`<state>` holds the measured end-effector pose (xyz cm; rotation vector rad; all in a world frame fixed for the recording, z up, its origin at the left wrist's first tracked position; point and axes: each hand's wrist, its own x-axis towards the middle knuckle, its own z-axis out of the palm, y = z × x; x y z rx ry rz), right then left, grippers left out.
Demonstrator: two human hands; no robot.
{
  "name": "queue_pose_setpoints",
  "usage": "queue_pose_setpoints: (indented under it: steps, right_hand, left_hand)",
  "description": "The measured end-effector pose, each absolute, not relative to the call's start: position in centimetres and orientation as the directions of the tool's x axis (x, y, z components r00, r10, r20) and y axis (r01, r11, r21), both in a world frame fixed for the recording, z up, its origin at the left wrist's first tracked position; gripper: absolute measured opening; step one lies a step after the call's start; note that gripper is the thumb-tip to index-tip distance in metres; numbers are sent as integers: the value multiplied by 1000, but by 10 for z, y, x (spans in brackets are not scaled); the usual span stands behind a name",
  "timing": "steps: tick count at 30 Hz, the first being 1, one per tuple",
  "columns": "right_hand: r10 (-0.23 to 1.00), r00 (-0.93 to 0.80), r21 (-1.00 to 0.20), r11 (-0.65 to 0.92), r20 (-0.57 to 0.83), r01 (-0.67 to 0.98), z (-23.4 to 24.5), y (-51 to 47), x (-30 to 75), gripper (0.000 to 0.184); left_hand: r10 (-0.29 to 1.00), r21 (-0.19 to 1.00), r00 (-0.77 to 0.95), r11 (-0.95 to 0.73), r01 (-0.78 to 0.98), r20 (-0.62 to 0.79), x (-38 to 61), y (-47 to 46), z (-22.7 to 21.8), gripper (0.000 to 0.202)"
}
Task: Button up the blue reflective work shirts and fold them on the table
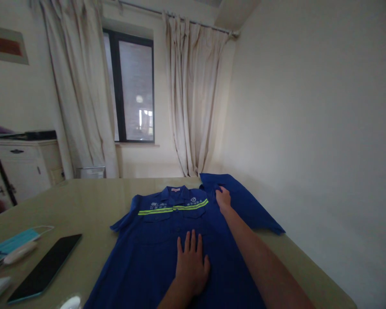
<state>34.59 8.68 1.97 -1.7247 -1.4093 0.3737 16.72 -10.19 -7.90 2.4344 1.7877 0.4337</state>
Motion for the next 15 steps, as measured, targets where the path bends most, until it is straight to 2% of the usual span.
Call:
queue_pose_setpoints:
  steps: [3,5,7,10,12,14,15]
  right_hand:
    - [914,23,-594,244,405,767,22,77,314,30]
    - [894,-179,-484,381,411,788,10,59,304,33]
    - [870,-318,-403,463,378,789,-9,39,304,45]
    - [871,-378,-339,474,313,813,-38,16,317,58]
    - [893,-354,-329,435,278,838,-51,10,327,60]
    - [911,-324,-338,399,256,852,-57,9,332,63]
    - [916,-313,-346,387,250,855,-58,10,333,64]
  left_hand:
    - [940,248,269,-317,915,208,175,-102,-77,65]
    - [932,293,284,-344,892,227,175,-108,-73,60]
    - [920,374,294,-375,848,258,170,-115,-68,51]
    - [907,482,259,-399,780,333,146,-110,-56,44]
    - [908,491,168,-354,796,383,115,-93,-46,42]
    - [907,440,5,-210,873,422,71,-67,-36,40]
    - [904,406,-105,-80,910,414,46,-54,-31,41]
